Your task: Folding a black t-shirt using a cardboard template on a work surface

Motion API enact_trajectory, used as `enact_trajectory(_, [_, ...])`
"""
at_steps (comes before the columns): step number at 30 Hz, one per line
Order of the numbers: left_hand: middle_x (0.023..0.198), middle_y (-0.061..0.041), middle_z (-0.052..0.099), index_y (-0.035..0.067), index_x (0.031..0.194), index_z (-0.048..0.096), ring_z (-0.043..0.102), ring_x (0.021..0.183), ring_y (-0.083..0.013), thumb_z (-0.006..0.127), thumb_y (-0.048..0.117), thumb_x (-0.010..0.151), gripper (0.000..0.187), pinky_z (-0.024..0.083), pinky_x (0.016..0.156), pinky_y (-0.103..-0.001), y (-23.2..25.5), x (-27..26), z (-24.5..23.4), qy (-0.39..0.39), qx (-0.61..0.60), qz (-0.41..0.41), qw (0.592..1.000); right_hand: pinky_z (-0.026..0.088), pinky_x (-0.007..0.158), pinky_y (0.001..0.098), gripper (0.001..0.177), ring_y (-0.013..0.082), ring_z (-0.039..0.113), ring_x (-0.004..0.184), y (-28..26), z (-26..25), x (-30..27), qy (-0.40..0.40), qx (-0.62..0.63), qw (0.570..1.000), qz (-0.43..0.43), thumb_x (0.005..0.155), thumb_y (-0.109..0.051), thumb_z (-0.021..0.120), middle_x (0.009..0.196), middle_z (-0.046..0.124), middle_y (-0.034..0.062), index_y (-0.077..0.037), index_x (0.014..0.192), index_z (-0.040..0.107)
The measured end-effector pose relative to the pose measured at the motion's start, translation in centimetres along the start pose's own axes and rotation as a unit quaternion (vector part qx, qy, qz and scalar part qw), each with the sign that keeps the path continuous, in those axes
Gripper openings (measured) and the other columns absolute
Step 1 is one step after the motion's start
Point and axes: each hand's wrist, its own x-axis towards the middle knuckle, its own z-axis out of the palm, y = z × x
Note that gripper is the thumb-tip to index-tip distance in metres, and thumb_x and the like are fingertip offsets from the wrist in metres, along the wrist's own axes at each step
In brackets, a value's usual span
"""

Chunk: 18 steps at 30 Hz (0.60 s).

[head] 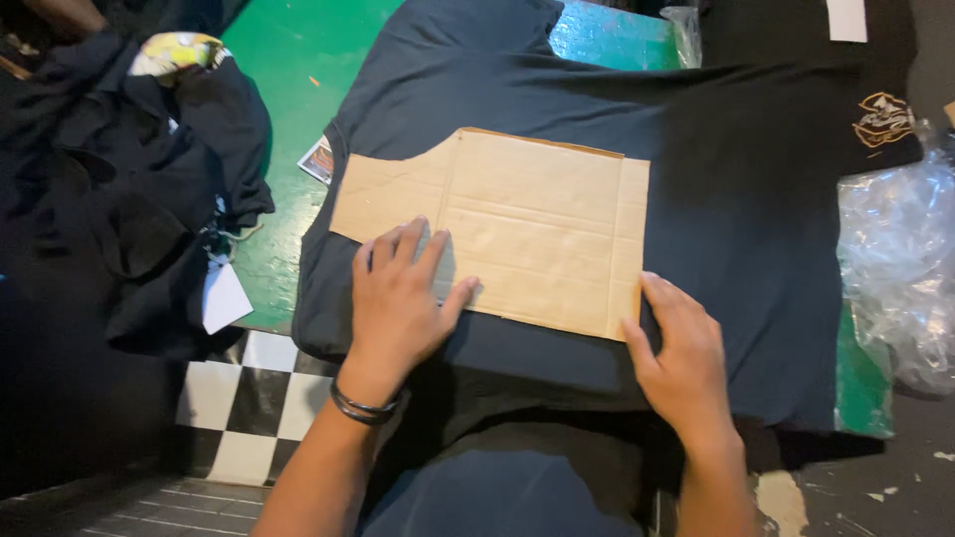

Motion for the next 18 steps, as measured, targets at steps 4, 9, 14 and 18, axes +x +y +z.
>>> enact_trajectory(4, [0.132, -0.014, 0.063, 0.016, 0.120, 0.065, 0.057, 0.115, -0.0348, 0.065, 0.067, 0.086, 0.061, 0.041, 0.095, -0.051, 1.7, 0.9, -1.2, 0.021, 0.026, 0.004, 0.999, 0.044, 0.109, 0.0475, 0.051, 0.0366, 0.061, 0.127, 2.5, -2.1, -2.4, 0.015, 0.000, 0.999, 0.037, 0.094, -0.019, 0.067, 0.140, 0.065, 0.0191, 0.000, 0.142, 0.061])
enact_trajectory(9, [0.130, -0.016, 0.060, 0.011, 0.112, 0.062, 0.054, 0.116, -0.0356, 0.074, 0.068, 0.076, 0.068, 0.039, 0.099, -0.052, 2.6, 1.7, -1.4, -0.022, 0.059, -0.017, 0.998, 0.039, 0.109, 0.0616, 0.070, 0.0575, 0.052, 0.134, 11.4, -3.9, -8.6, 0.047, -0.159, 0.976, 0.143, 0.105, -0.027, 0.056, 0.149, 0.055, 0.0422, 0.009, 0.163, 0.042])
enact_trajectory(14, [0.155, -0.015, 0.048, 0.022, 0.143, 0.054, 0.044, 0.141, -0.0340, 0.070, 0.036, 0.082, 0.065, 0.034, 0.107, -0.069, 2.3, 2.4, 0.9, -0.082, -0.030, 0.116, 0.989, 0.034, 0.114, 0.0632, 0.078, 0.0541, 0.045, 0.146, 16.6, -4.5, -11.9, 0.029, -0.160, 0.976, 0.147, 0.099, -0.033, 0.058, 0.160, 0.051, 0.0370, 0.012, 0.162, 0.048])
enact_trajectory(18, [0.152, -0.012, 0.051, 0.026, 0.142, 0.055, 0.044, 0.140, -0.0319, 0.069, 0.025, 0.079, 0.065, 0.036, 0.106, -0.070, 3.0, 2.4, 0.9, -0.107, -0.065, 0.131, 0.983, 0.039, 0.116, 0.0561, 0.065, 0.0558, 0.052, 0.136, 18.8, -2.9, -14.3, 0.131, -0.073, 0.972, 0.180, 0.100, -0.010, 0.077, 0.145, 0.056, 0.0449, 0.029, 0.148, 0.055])
